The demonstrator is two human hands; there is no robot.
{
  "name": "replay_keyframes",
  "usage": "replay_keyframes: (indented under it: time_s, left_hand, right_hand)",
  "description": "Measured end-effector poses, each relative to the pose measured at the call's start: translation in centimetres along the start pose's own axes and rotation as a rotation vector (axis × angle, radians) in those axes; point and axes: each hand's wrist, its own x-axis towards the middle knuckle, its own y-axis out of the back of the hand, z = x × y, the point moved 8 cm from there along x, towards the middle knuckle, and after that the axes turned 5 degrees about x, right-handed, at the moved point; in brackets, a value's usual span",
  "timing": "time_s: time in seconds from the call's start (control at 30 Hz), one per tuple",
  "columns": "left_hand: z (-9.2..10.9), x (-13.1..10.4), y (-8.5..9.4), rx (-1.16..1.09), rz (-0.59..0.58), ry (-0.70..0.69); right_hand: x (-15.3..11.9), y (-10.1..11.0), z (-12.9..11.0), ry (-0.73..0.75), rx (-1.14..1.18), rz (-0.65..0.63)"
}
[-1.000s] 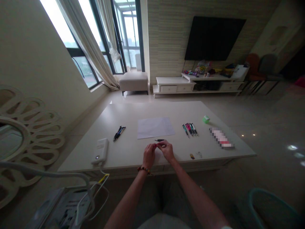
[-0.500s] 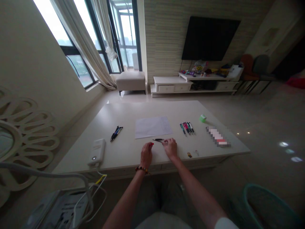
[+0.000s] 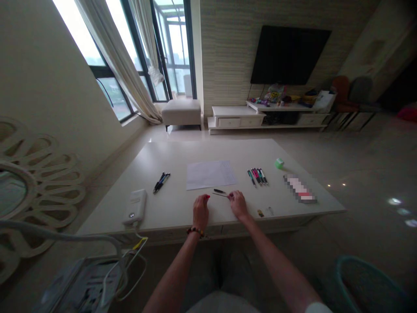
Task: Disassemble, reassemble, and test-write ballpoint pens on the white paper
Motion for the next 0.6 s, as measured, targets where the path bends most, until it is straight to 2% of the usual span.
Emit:
replay_keyframes:
  time_s: [0.1,0.23,0.37,0.6]
  left_hand:
    - [0.3,0.0,0.0,0.03,-0.002,-0.021]
    - [0.7,-0.1,-0.1,0.048,-0.03,-0.037]
    - [0.8,-0.1,-0.2,0.068,-0.052,-0.039]
    - [0.9,-0.1,0.0,0.099,-0.071,-0.025]
  right_hand:
    - [-0.8,1.8,0.0,0.036,0.051,0.002]
    - [-1.2,3.4,-1.2,0.106,0.064,-0.022]
    - [-0.8,3.8,-2.2,0.133,0.063,-0.027]
    - [-0.6,4.1,-2.4,0.158,0.05,-0.025]
